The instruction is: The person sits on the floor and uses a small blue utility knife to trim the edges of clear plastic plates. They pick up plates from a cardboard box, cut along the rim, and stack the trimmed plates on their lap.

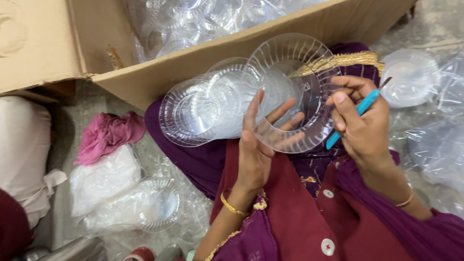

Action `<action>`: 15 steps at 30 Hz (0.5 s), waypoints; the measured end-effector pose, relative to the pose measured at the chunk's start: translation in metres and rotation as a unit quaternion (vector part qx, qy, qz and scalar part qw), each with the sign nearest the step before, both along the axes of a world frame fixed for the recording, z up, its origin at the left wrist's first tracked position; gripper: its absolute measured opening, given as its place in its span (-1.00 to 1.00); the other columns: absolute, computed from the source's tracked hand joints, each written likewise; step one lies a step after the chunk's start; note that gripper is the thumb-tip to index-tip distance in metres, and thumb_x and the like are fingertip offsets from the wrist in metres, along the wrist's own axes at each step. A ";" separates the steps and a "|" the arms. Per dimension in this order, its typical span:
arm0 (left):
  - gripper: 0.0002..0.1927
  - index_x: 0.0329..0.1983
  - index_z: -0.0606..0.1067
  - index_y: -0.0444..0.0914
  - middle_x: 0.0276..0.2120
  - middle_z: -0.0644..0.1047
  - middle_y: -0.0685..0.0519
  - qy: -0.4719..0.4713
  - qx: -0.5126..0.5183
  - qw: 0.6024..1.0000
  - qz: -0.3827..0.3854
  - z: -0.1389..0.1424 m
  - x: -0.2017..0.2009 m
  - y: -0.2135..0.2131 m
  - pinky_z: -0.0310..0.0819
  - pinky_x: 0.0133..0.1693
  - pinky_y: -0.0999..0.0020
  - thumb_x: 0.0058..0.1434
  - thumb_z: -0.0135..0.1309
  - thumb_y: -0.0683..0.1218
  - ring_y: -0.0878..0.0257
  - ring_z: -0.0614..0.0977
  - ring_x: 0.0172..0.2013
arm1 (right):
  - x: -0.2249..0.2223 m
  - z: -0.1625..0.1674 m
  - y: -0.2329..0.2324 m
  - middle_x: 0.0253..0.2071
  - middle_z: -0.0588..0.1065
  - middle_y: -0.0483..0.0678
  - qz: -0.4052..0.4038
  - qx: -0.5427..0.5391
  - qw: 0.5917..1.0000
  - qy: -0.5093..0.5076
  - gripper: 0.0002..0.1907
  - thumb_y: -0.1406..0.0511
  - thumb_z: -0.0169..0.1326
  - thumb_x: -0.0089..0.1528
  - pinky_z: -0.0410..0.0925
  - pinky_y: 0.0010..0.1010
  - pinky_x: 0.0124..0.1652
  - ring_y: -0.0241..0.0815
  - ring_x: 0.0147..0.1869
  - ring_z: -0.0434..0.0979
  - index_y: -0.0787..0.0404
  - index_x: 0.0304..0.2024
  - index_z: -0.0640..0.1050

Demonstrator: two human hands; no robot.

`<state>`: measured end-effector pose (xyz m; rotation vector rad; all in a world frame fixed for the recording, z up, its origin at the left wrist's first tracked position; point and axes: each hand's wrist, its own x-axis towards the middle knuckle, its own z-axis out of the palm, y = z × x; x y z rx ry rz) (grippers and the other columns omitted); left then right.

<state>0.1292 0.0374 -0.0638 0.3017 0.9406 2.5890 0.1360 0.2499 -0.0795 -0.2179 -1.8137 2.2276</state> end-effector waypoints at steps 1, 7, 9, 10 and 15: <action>0.02 0.67 -0.21 -0.12 0.46 0.22 -0.37 0.012 0.002 1.000 0.008 0.000 0.001 0.004 0.50 0.26 -0.04 0.38 -0.05 0.38 -0.18 0.42 0.37 | 0.002 0.002 0.000 -0.20 0.51 -0.02 -0.008 0.004 1.000 0.003 -0.75 0.42 0.06 0.46 0.18 -0.66 -0.44 -0.46 -0.46 0.30 0.38 0.16 0.43; -0.26 0.62 -0.25 -0.14 0.38 0.31 -0.43 0.021 -0.095 0.995 0.033 0.009 0.009 0.011 0.66 0.09 0.08 0.52 -0.18 -0.11 -0.19 0.54 0.23 | 0.014 0.011 0.012 -0.22 0.51 0.06 0.032 -0.039 0.999 0.004 -0.74 0.40 0.06 0.47 0.18 -0.65 -0.45 -0.41 -0.43 0.33 0.40 0.17 0.42; -0.35 0.61 -0.18 -0.22 0.36 0.34 -0.44 0.019 -0.100 0.994 0.044 0.015 0.011 0.011 0.69 0.09 0.12 0.53 -0.28 -0.22 -0.16 0.58 0.22 | 0.016 0.013 0.021 -0.19 0.52 0.12 0.061 -0.099 0.992 0.037 -0.67 0.32 0.04 0.48 0.22 -0.66 -0.47 -0.34 -0.44 0.40 0.40 0.22 0.39; -0.37 0.59 -0.17 -0.23 0.36 0.34 -0.44 0.017 -0.093 0.994 0.049 0.018 0.011 0.010 0.69 0.09 0.12 0.53 -0.28 -0.21 -0.16 0.58 0.22 | 0.017 0.013 0.023 -0.17 0.53 0.15 0.077 -0.132 0.987 0.054 -0.64 0.29 0.03 0.49 0.25 -0.66 -0.47 -0.31 -0.44 0.43 0.40 0.24 0.37; -0.43 0.55 -0.10 -0.27 0.36 0.35 -0.42 0.021 -0.084 0.994 0.067 0.024 0.010 0.009 0.69 0.10 0.13 0.54 -0.28 -0.19 -0.16 0.59 0.23 | 0.023 0.008 0.026 -0.09 0.52 0.17 0.106 -0.057 0.990 0.073 -0.51 0.23 0.04 0.48 0.27 -0.64 -0.42 -0.27 -0.37 0.45 0.35 0.34 0.24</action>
